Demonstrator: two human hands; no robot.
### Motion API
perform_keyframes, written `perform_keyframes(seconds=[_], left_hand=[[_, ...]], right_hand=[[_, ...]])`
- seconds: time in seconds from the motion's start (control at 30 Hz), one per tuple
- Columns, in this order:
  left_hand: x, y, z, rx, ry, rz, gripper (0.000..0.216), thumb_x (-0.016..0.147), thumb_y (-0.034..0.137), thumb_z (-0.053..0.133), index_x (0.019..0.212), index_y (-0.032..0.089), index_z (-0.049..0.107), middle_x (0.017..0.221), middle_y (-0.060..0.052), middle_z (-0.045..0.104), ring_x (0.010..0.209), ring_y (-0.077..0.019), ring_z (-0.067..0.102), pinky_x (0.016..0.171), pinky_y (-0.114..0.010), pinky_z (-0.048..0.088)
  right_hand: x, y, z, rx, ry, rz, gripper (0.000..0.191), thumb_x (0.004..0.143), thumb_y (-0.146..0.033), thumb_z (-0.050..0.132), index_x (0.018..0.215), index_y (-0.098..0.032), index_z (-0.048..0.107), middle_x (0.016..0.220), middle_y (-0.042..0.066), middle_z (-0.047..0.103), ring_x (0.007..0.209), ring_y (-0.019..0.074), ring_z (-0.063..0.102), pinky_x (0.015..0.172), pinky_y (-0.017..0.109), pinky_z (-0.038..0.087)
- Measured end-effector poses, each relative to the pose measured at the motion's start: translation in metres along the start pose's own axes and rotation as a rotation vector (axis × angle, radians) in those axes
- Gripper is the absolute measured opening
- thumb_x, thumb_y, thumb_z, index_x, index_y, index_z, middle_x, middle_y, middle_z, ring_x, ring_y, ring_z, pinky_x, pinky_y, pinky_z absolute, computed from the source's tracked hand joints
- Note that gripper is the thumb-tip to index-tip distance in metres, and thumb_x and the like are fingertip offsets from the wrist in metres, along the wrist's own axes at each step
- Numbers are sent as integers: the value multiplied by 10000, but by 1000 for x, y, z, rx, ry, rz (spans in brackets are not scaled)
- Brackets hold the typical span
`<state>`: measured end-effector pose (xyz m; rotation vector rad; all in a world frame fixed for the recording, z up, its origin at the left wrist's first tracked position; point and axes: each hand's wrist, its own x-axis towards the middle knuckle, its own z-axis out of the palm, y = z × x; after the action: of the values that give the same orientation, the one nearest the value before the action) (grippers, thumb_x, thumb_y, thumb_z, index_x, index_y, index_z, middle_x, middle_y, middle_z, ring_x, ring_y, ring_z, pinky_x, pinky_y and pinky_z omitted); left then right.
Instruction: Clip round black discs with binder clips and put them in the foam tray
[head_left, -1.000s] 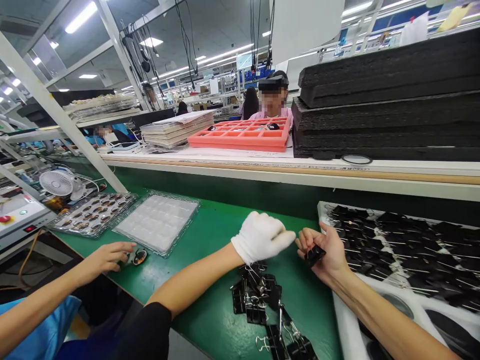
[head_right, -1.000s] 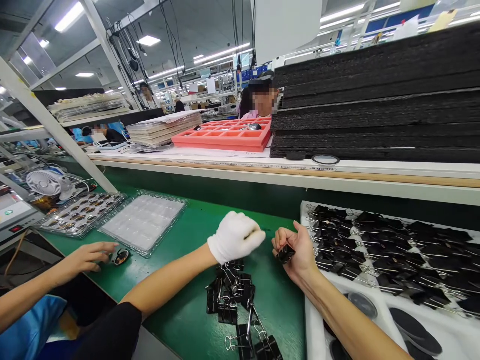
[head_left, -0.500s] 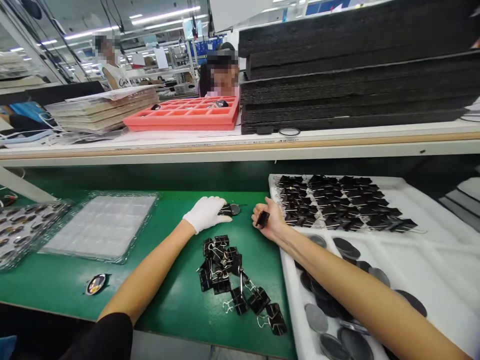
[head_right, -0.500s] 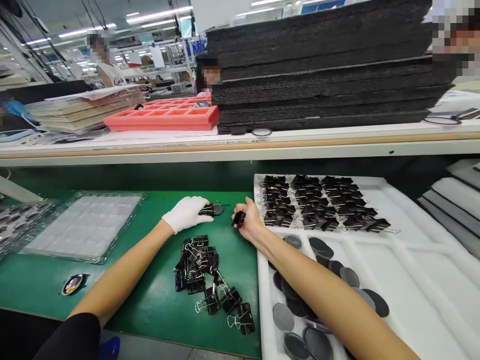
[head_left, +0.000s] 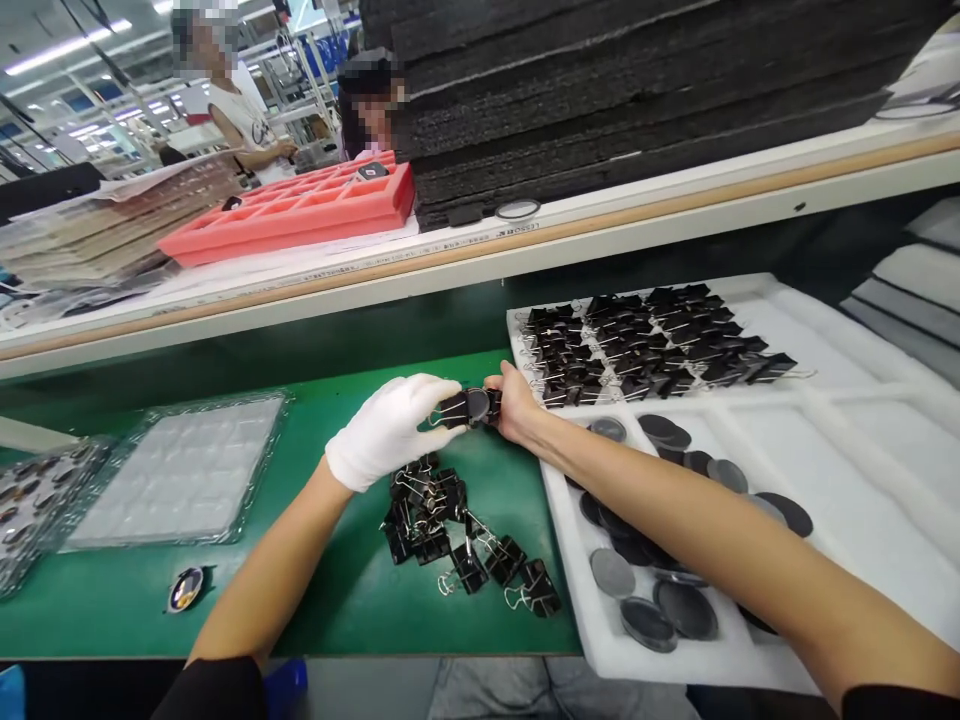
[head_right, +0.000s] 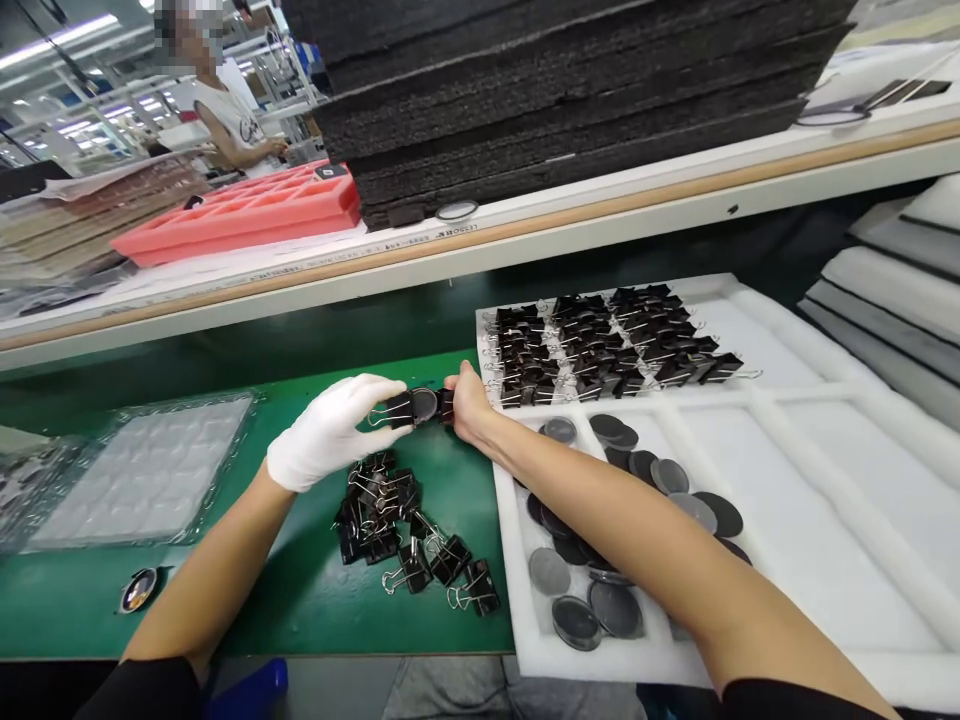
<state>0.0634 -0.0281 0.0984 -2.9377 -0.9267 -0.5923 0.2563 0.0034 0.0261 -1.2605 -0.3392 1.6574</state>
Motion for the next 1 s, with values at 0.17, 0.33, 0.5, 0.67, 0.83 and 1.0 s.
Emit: perform_keyframes(seconds=[0.17,0.33,0.5,0.67,0.83,1.0], left_hand=[[6,20,-5,110,-78,-35,300,1006,359,597,1252,190,627,1138,-106,726,978,-224,702,872,-359,552],[10,35,-7,234,-166,-65,247,1009,294,551,1207,179,645,1031,-99,704,880,-226,680,783,-346,523],[12,41,-6,280,-233,-88,231,999,272,552,1193,181,639,1016,-95,681,876,-228,666,777,-337,505],[12,41,-3,298,-226,-78,236,1014,283,538,1210,182,622,1045,-107,680,947,-246,679,828,-351,517],[8,46,-2,215,-240,-209,374,1023,347,532,1367,200,553,1133,-124,707,910,-243,708,819,-369,541],[3,47,-8,-472,-286,-594,969,880,537,697,1636,207,188,1139,-102,738,722,-173,677,708,-333,564]], right_hand=[[4,3,-1,-1,6,-20,560,1106,-505,206,613,-253,292,464,-50,258,367,126,238,361,245,182],[7,6,0,-6,4,-75,571,1089,-587,234,626,-262,309,461,-54,269,363,129,244,355,260,183],[1,3,2,-33,46,-52,567,1118,-467,193,611,-246,316,478,-49,278,367,118,270,376,262,175],[2,3,2,-32,36,-50,575,1114,-473,194,598,-253,321,465,-47,265,370,129,246,382,277,178],[3,6,0,38,22,-170,632,1105,-515,222,548,-233,317,483,-27,285,419,125,276,421,278,213],[-16,-8,3,123,-115,-600,706,1057,-672,158,522,-228,280,530,9,315,520,148,354,518,284,330]])
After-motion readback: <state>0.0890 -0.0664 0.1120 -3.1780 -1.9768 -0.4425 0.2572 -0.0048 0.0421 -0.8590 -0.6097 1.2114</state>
